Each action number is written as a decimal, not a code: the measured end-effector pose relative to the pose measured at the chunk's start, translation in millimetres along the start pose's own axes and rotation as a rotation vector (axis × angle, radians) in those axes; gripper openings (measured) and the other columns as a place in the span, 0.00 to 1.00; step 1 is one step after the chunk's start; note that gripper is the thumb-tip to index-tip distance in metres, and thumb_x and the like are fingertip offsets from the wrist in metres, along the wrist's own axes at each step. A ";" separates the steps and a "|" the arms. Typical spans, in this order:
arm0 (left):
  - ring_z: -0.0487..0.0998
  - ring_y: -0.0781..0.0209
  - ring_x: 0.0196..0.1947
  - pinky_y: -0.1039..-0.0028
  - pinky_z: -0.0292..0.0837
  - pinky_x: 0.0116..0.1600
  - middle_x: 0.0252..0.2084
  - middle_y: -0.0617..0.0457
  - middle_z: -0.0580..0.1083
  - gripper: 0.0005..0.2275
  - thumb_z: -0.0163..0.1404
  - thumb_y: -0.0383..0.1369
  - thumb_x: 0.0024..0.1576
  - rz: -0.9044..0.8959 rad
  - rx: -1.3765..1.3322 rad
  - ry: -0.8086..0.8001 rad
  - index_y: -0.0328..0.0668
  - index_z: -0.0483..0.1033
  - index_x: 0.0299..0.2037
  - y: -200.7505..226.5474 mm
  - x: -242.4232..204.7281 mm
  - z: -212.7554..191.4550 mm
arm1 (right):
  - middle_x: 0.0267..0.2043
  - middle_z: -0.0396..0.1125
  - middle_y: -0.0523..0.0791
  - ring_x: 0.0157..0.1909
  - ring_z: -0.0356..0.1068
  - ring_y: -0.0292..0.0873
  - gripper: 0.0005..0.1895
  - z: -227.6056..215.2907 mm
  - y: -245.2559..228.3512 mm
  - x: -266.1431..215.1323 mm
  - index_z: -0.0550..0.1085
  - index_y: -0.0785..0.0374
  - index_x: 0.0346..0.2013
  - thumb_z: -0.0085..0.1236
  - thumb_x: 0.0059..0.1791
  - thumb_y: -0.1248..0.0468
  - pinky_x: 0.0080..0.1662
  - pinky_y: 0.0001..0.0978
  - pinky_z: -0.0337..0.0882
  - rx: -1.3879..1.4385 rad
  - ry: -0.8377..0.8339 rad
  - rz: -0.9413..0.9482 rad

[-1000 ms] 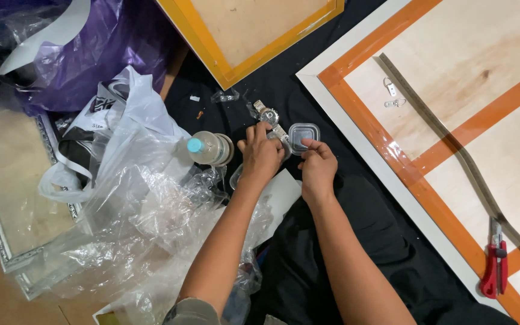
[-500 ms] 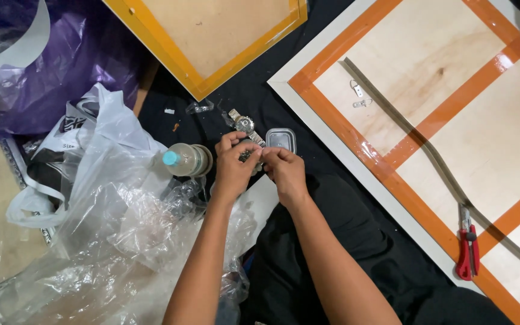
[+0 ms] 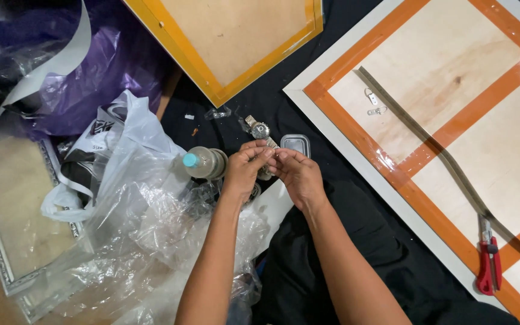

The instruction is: The person selects screws from a container and uses a cordless drill to fasten metal hanging brackets onto the back of a wooden picture frame. They position each bracket, align the screws, and drive them into the wood.

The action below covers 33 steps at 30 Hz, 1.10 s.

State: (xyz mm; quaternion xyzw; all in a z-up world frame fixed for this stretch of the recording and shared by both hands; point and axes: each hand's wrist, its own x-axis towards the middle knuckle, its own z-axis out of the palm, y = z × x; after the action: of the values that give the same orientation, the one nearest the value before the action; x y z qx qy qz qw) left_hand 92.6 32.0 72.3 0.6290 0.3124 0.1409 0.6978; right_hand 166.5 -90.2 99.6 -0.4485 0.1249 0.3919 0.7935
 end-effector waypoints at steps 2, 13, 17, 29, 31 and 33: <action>0.73 0.61 0.57 0.68 0.69 0.62 0.55 0.48 0.75 0.11 0.61 0.37 0.57 0.002 -0.039 0.009 0.37 0.86 0.39 1.5 -3.5 0.7 | 0.38 0.75 0.54 0.40 0.78 0.47 0.08 -1.2 2.9 0.3 0.76 0.75 0.45 0.55 0.52 0.72 0.49 0.40 0.79 0.020 -0.026 -0.012; 0.74 0.62 0.54 0.73 0.69 0.59 0.51 0.47 0.75 0.10 0.62 0.33 0.57 0.019 -0.147 0.079 0.31 0.85 0.42 8.5 -9.9 -0.1 | 0.44 0.73 0.60 0.49 0.77 0.55 0.14 8.1 -9.4 -8.8 0.74 0.78 0.48 0.46 0.51 0.74 0.59 0.51 0.74 0.142 -0.037 0.120; 0.74 0.69 0.46 0.81 0.63 0.46 0.46 0.53 0.78 0.11 0.60 0.32 0.58 -0.119 -0.400 0.140 0.33 0.83 0.47 2.0 -10.5 2.5 | 0.48 0.73 0.58 0.51 0.76 0.54 0.18 -3.5 -16.1 0.5 0.74 0.76 0.50 0.46 0.50 0.68 0.60 0.48 0.74 0.229 0.048 0.050; 0.76 0.64 0.44 0.81 0.64 0.41 0.45 0.51 0.79 0.07 0.56 0.32 0.62 -0.155 -0.591 0.122 0.36 0.81 0.43 -11.0 -16.6 2.9 | 0.78 0.31 0.54 0.71 0.58 0.71 0.41 -128.0 -67.6 68.5 0.42 0.49 0.78 0.51 0.55 0.54 0.68 0.68 0.62 0.095 0.452 -0.408; 0.76 0.63 0.44 0.81 0.65 0.42 0.46 0.50 0.80 0.08 0.58 0.32 0.61 -0.118 -0.497 0.178 0.35 0.81 0.44 -17.4 -12.1 -4.8 | 0.75 0.34 0.54 0.69 0.57 0.70 0.43 -99.6 -70.0 48.0 0.38 0.47 0.78 0.53 0.56 0.55 0.65 0.74 0.62 0.009 0.451 -0.394; 0.81 0.62 0.45 0.80 0.73 0.42 0.44 0.54 0.81 0.08 0.63 0.37 0.57 0.029 0.279 0.215 0.39 0.85 0.36 -22.4 -7.2 -19.4 | 0.61 0.51 0.56 0.62 0.67 0.67 0.35 -26.2 -83.6 -8.2 0.49 0.66 0.72 0.48 0.52 0.67 0.60 0.71 0.71 0.009 0.252 -0.419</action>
State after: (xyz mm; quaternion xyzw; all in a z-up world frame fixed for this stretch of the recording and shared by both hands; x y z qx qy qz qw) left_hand 70.8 39.4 52.3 0.7055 0.3926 0.1727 0.5642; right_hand 226.4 -139.8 140.6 -0.5065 0.1290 0.1589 0.8376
